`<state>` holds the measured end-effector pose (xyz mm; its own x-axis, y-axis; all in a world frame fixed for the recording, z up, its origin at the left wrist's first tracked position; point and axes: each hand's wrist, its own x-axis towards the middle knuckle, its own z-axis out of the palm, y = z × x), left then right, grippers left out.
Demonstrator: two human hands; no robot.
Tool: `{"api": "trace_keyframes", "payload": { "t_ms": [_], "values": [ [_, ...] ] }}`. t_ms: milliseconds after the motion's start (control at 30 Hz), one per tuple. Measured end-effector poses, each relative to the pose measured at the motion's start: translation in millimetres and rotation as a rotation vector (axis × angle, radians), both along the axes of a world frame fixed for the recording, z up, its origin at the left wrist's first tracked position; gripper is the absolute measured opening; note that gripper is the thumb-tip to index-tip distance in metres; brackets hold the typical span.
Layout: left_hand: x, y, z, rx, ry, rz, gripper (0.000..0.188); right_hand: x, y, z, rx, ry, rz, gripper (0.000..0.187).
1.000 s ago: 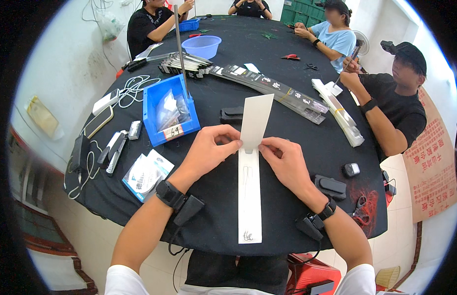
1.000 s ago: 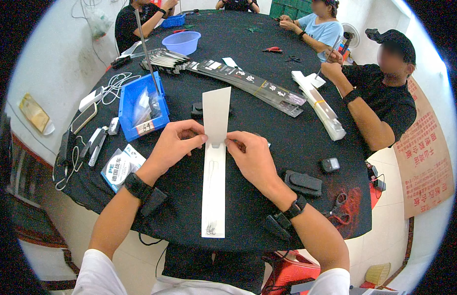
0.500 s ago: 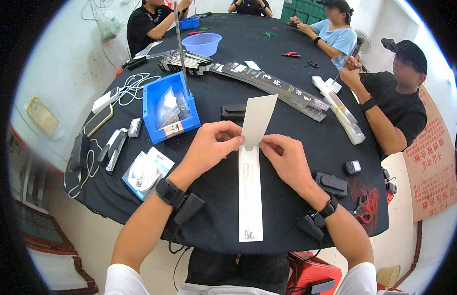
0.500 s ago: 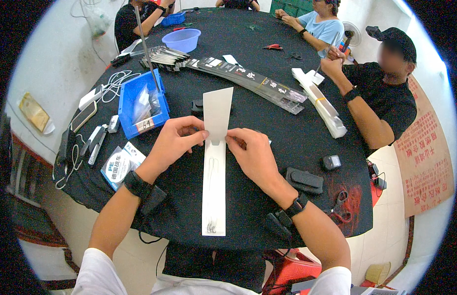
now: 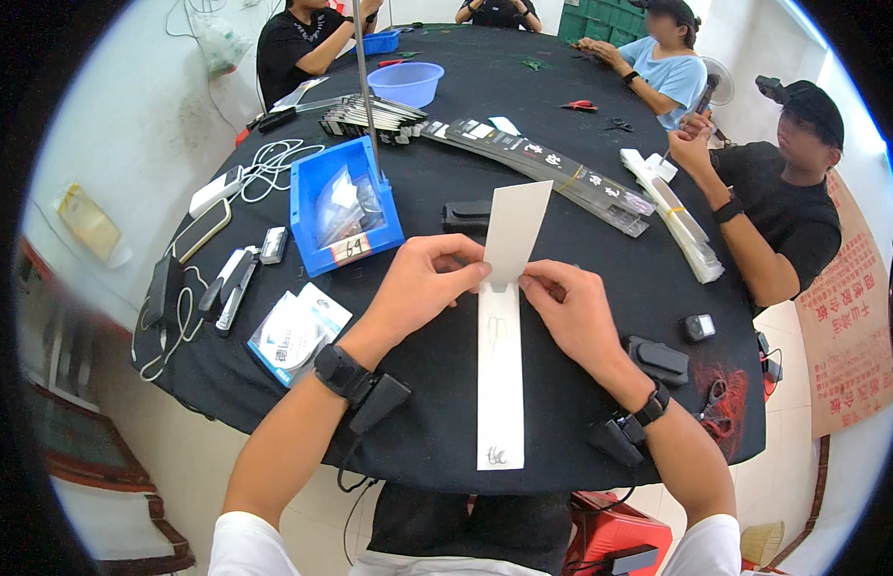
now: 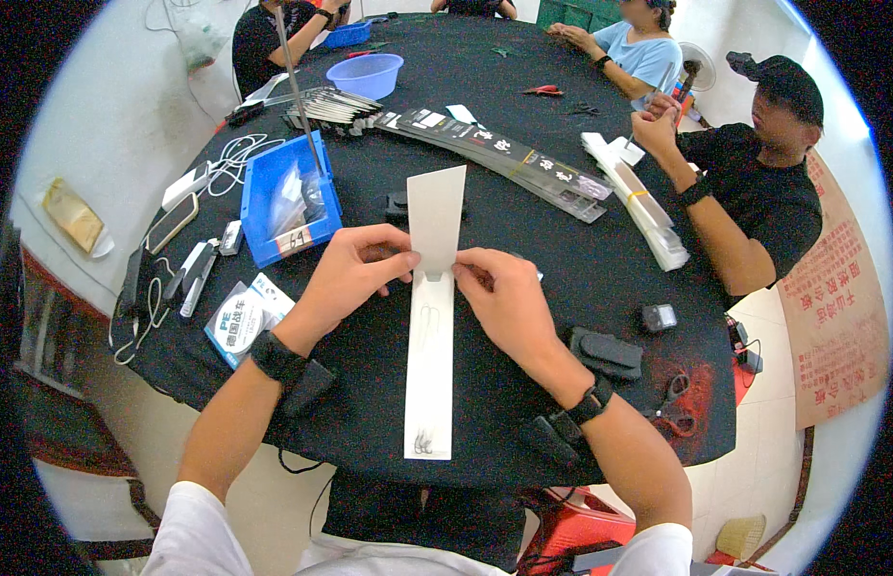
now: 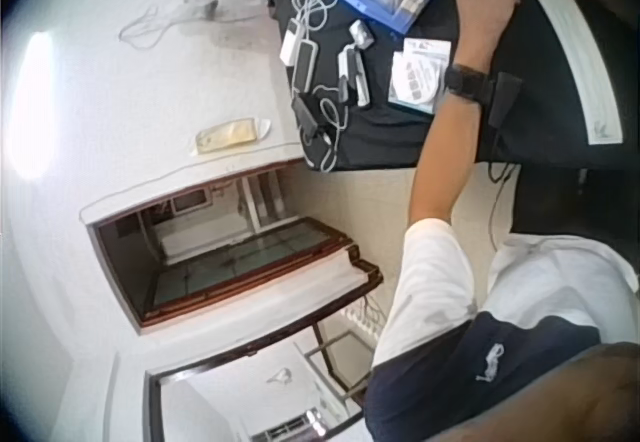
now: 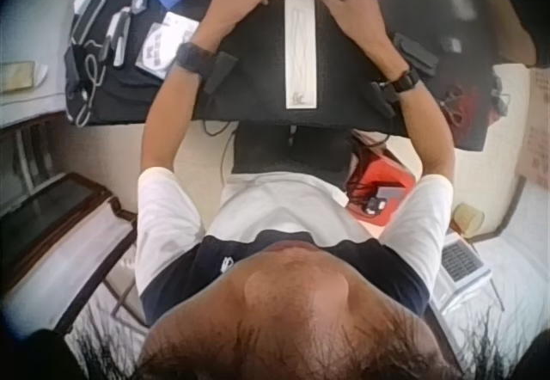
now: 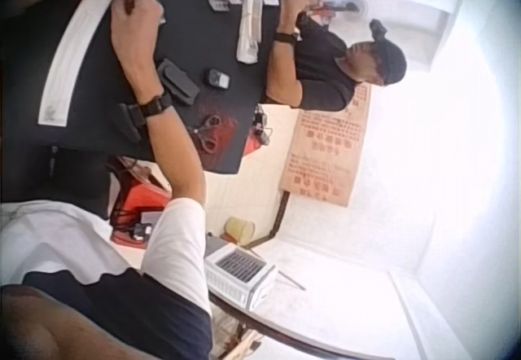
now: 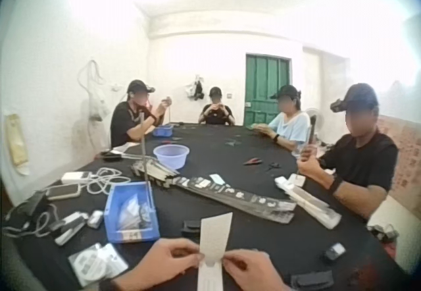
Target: The person packages fishing hooks by placing them onto a white card, sliding the card into a plastic sleeve, and then sliding a second plastic sleeve over the assembly.
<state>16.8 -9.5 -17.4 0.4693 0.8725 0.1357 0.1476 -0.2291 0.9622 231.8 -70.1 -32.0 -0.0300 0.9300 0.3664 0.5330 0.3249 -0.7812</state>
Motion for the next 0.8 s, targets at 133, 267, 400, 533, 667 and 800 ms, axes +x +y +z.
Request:
{"api": "trace_keyframes", "payload": {
  "t_ms": [133, 267, 400, 533, 667, 800],
  "values": [
    [-2, 0, 2, 0.04, 0.0, -0.014, 0.018, -5, -4, 12, -0.062, -0.081, -0.044, 0.018],
    [-1, 1, 1, 0.053, 0.021, -0.009, 0.018, -3, -1, 8, -0.061, -0.086, -0.047, 0.017],
    [-1, 3, -2, 0.097, 0.008, -0.018, 0.017, -4, -1, 6, -0.036, -0.043, -0.037, 0.016],
    [-1, 3, -4, 0.098, 0.021, -0.003, 0.016, -4, -1, 7, -0.044, -0.065, -0.037, 0.018],
    [-1, 2, -3, 0.103, 0.01, -0.01, 0.017, -6, -3, 14, -0.096, -0.075, -0.063, 0.017],
    [1, 1, -2, 0.097, -0.013, -0.012, 0.017, -4, -3, 11, -0.11, -0.034, -0.063, 0.013]
  ]
}}
